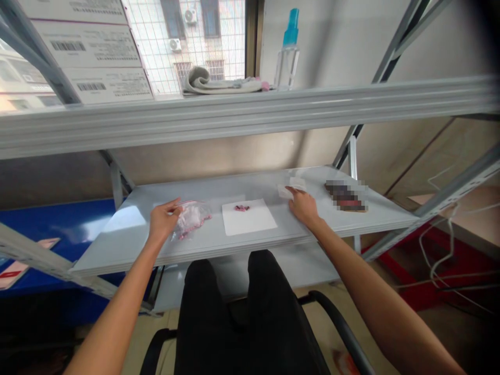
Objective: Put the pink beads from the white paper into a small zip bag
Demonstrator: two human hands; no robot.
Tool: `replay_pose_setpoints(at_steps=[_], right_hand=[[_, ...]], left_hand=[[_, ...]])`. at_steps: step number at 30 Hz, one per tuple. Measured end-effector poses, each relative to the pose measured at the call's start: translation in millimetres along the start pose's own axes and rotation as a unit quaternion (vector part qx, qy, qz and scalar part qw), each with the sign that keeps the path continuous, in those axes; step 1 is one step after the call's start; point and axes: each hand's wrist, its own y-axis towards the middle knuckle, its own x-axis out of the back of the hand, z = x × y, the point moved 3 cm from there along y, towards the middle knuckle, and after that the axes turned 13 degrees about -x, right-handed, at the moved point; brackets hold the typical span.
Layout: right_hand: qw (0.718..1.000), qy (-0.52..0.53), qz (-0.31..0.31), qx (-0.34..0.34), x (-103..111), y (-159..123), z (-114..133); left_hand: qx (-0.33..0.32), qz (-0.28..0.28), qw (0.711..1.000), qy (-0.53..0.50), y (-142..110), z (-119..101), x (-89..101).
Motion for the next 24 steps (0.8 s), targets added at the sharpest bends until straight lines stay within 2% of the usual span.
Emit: replay_pose_setpoints(at_steps=[4, 7, 9, 11, 12, 14, 16, 18, 22, 24], right_hand=[[0.999, -0.032, 0.012, 0.002, -12, 2, -10], [0.999, -0.026, -0.003, 0.021, -6, -8, -3], [0.998, 0.031, -0.02, 0.059, 4, -24, 12], [0.978, 0.162, -0.016, 0.13, 18, -50, 36], [0.961, 0.226, 0.012, 0.16, 23, -65, 50], [0.921, 0.3, 0.11, 0.225, 31, -97, 80], [0.892, 0.342, 0.17, 0.242, 35, -121, 100], [0.869, 0.377, 0.225, 0.229, 33, -132, 111], [0.822, 0.459, 0.293, 0.167, 20, -132, 111], [0.805, 0.478, 0.319, 0.146, 11, -130, 110]], left_hand=[[0.003, -0.021, 0.997, 0.073, 6, 18, 6.2], [-0.043, -0.069, 0.989, 0.125, -5, 5, 9.3], [-0.141, -0.102, 0.973, 0.151, -21, -25, 5.7], [-0.246, -0.071, 0.96, 0.109, -42, -65, -6.8], [-0.29, -0.046, 0.953, 0.081, -52, -85, -14.5], [-0.345, 0.008, 0.938, 0.032, -72, -120, -29.6], [-0.342, 0.018, 0.939, -0.023, -88, -140, -38.4], [-0.309, 0.016, 0.949, -0.066, -98, -145, -41.9], [-0.232, 0.017, 0.965, -0.124, -111, -127, -44.2], [-0.171, 0.007, 0.974, -0.146, -115, -113, -46.8]])
